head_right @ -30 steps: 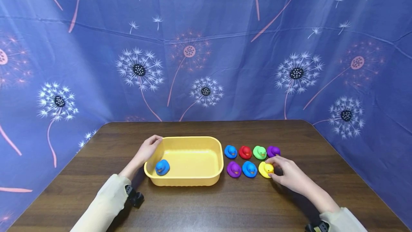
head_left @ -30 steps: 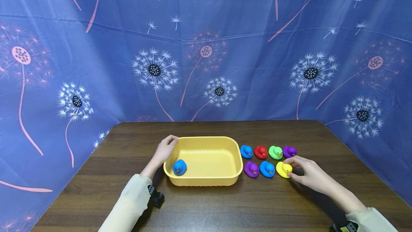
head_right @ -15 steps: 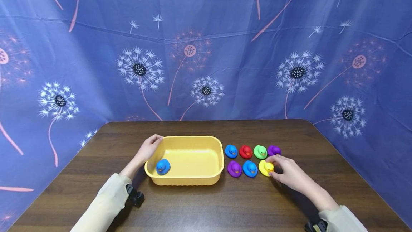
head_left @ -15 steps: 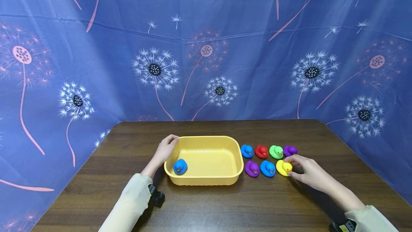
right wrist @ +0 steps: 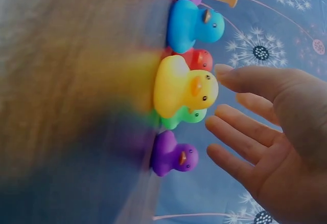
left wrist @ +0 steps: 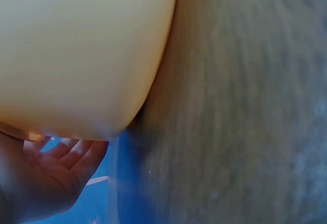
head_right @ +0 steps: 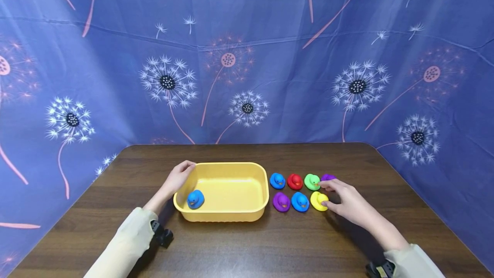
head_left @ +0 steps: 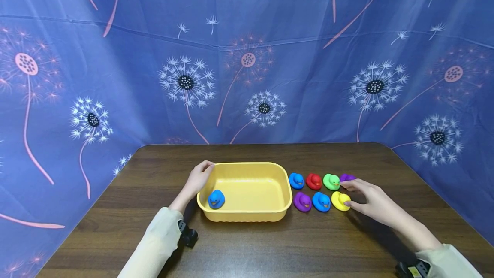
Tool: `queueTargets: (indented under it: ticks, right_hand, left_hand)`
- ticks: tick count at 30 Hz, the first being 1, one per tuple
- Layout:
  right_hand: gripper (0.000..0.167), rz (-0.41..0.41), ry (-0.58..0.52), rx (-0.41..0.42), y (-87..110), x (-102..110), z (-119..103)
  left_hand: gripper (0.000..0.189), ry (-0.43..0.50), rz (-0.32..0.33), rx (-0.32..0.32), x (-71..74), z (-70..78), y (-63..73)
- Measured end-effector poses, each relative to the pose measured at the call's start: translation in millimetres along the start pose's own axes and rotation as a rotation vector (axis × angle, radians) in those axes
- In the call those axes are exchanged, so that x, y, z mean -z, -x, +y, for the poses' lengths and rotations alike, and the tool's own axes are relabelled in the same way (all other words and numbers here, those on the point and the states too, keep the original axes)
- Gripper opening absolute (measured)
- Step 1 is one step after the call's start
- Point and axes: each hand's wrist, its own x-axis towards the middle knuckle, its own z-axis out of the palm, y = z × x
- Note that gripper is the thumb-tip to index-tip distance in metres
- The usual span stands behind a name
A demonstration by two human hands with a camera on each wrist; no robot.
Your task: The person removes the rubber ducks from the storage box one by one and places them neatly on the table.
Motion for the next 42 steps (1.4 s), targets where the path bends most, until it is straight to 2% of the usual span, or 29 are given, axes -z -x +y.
queueTargets:
  ticks: [7,18,27,42]
  right_hand:
    - [0.045,0.005,0.024,0.004,-11.4,3.0,-7.2]
    - [0.049,-0.001,-0.018,-0.027,-31.7,-2.5,-21.8]
    - [0.044,0.024,-0.046,0.042,-47.6,-11.7,-31.8]
    - [0.045,-0.03,-0.112,0.067,-67.4,-23.9,-50.1]
  left_hand:
    - [0.03,-0.004,0.004,-0.001,-0.5,-1.4,0.0]
    - [0.029,-0.013,0.001,-0.007,0.7,-0.5,0.2]
    - [0.03,-0.004,-0.005,0.007,1.8,0.1,1.6]
    - [0.029,-0.004,0.003,0.011,0.6,0.5,1.2]
